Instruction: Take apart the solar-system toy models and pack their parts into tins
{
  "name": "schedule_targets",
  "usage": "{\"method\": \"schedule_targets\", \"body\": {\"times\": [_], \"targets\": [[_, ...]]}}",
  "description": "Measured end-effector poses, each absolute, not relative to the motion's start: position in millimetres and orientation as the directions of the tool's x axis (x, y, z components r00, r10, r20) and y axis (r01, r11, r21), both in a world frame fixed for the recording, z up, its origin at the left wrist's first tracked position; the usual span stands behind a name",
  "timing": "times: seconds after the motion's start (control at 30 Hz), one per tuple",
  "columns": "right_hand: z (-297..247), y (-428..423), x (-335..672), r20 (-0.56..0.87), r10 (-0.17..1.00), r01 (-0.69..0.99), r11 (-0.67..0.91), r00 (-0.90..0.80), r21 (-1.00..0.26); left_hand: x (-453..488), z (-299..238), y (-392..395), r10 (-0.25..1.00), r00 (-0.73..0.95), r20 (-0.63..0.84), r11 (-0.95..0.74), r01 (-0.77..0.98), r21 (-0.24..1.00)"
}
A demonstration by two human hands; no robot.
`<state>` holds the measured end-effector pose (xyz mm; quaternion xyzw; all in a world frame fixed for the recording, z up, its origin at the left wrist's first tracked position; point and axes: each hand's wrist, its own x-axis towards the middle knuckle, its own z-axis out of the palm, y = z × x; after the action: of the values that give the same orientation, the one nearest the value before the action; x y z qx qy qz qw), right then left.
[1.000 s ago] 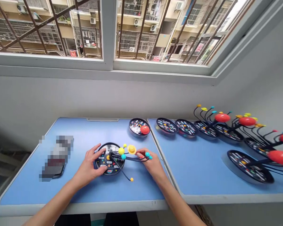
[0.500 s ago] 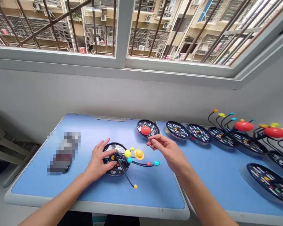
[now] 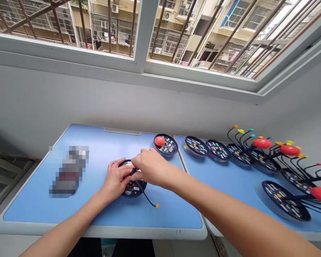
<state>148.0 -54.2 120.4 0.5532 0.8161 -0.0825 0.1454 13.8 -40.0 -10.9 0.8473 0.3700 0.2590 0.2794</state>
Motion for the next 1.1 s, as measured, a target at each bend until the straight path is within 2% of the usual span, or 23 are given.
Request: {"method": "schedule_targets", "body": {"times": [0.1, 0.27, 0.43, 0.53, 0.6, 0.7, 0.83, 0.9, 1.1], "targets": [[118, -52, 140, -0.378, 0.868, 0.915, 0.388, -0.322, 0.111, 14, -13, -40, 0.761, 0.592, 0.264, -0.586, 0.454, 0.672], [106, -48, 139, -0.323, 0.884, 0.911, 0.394, -0.338, 0.124, 13, -15, -40, 0.75, 0.605, 0.268, -0.594, 0.438, 0.674], [116, -46, 144, -0.255, 0.89, 0.919, 0.393, -0.378, 0.011, 12, -13, -40, 0.756, 0.604, 0.252, -0.589, 0.458, 0.666], [136, -44, 149, -0.209, 0.923, 0.946, 0.319, -0.324, -0.058, 12, -11, -40, 0.755, 0.609, 0.244, -0.585, 0.457, 0.67], [145, -42, 155, -0.229, 0.934, 0.958, 0.248, -0.276, -0.143, 12, -10, -40, 0.755, 0.608, 0.246, -0.584, 0.453, 0.673], [147, -38, 170, -0.334, 0.913, 0.928, 0.107, -0.234, -0.356, 12, -10, -40, 0.75, 0.611, 0.254, -0.593, 0.45, 0.667], [142, -33, 196, -0.367, 0.899, 0.734, -0.079, -0.24, -0.674, 12, -12, -39, 0.743, 0.605, 0.287, -0.614, 0.445, 0.652], [139, -31, 208, -0.344, 0.908, 0.652, -0.112, -0.239, -0.75, 12, -14, -38, 0.742, 0.596, 0.306, -0.622, 0.442, 0.646], [96, -31, 224, -0.321, 0.917, 0.465, -0.183, -0.238, -0.866, 13, -17, -36, 0.73, 0.6, 0.328, -0.643, 0.439, 0.628]]}}
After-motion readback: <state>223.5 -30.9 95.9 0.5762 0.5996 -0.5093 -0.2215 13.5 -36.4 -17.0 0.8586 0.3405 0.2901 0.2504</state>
